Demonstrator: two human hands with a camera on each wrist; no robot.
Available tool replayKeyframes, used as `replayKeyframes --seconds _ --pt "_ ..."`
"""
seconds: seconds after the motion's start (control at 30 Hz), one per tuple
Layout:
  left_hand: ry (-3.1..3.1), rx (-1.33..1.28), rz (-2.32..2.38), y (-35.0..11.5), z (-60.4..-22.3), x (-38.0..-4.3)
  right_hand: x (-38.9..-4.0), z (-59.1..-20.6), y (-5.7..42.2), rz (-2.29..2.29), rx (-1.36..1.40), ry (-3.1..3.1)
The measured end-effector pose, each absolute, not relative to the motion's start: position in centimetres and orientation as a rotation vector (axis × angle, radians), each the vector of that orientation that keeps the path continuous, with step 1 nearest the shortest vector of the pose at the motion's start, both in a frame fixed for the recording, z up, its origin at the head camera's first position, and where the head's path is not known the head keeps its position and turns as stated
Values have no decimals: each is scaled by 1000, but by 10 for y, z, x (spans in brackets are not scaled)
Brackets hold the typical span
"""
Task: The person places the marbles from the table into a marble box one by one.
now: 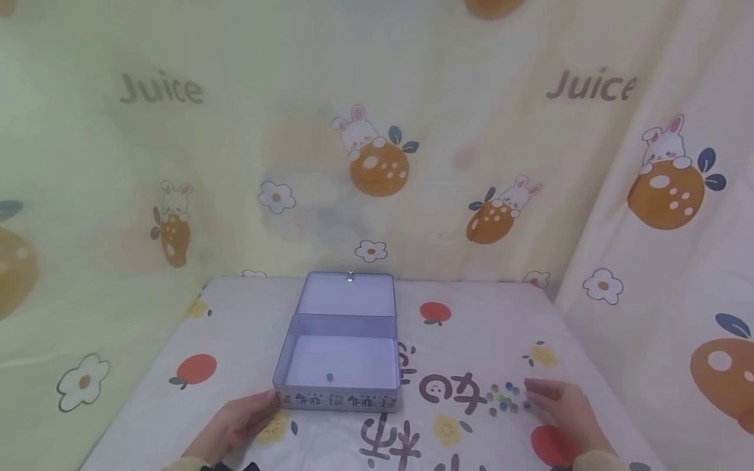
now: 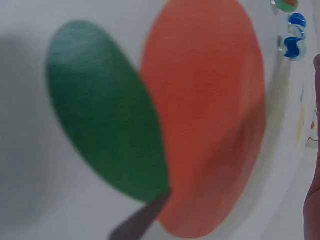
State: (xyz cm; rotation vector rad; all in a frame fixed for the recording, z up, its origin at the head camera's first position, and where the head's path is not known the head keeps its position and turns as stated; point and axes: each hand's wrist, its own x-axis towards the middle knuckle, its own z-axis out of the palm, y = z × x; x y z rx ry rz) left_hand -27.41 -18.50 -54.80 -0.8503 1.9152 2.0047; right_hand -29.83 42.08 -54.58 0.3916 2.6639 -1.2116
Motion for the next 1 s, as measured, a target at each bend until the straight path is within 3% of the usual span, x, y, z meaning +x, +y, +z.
replayKeyframes --seconds 0.5,1.0 --pt "1908 -859 2001 -186 -546 -277 -297 -555 411 -983 358 2723" --pt "1913 -859 1988 -185 -549 -276 -298 -514 388 -1457 178 2737"
